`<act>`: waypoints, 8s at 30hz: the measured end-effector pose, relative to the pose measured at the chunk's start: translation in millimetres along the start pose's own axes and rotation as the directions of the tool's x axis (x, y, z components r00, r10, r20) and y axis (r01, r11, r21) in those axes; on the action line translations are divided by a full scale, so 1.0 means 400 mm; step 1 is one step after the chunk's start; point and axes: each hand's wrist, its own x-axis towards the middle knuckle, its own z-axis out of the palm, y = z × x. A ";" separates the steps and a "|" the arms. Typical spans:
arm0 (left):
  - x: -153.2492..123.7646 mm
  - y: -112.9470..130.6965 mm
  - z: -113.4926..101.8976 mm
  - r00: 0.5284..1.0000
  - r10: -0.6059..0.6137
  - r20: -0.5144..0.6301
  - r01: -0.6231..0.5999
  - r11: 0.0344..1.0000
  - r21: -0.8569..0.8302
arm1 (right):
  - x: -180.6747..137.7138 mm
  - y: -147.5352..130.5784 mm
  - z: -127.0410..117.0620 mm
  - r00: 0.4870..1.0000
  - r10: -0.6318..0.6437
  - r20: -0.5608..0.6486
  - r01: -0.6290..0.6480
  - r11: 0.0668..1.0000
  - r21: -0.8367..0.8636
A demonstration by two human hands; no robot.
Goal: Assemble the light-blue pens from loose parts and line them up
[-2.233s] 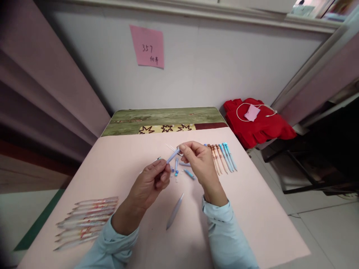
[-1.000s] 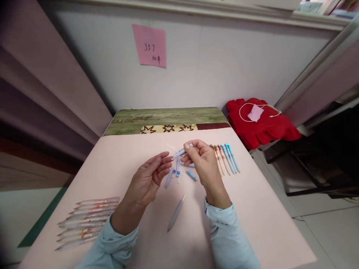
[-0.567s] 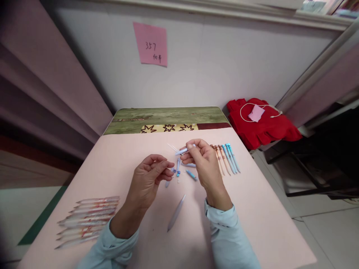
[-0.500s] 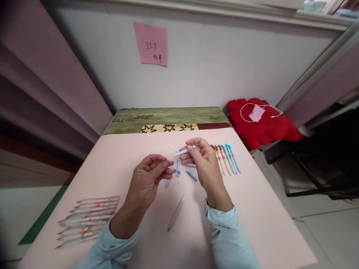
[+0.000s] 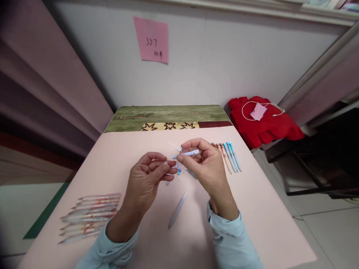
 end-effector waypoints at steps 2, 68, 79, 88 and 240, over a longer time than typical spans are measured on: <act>-0.005 -0.002 -0.001 0.999 0.048 0.012 -0.048 0.999 0.009 | -0.007 -0.006 -0.001 1.000 -0.009 0.004 0.009 1.000 -0.001; 0.007 -0.003 0.003 0.995 -0.098 -0.025 0.090 0.972 -0.215 | -0.029 -0.038 0.013 0.977 -0.198 0.083 0.214 0.900 -0.380; 0.009 -0.032 0.020 0.987 -0.160 -0.024 0.146 0.948 -0.283 | -0.015 -0.010 0.013 0.992 -0.047 0.116 0.079 0.954 -0.288; 0.002 -0.027 0.015 0.971 0.196 -0.135 -0.185 0.979 0.091 | -0.027 -0.010 0.024 0.989 -0.084 0.125 0.122 0.933 -0.338; -0.136 -0.258 -0.079 0.983 -0.182 0.007 0.181 0.978 0.101 | -0.149 0.307 -0.036 0.983 0.010 0.182 -0.038 0.988 0.152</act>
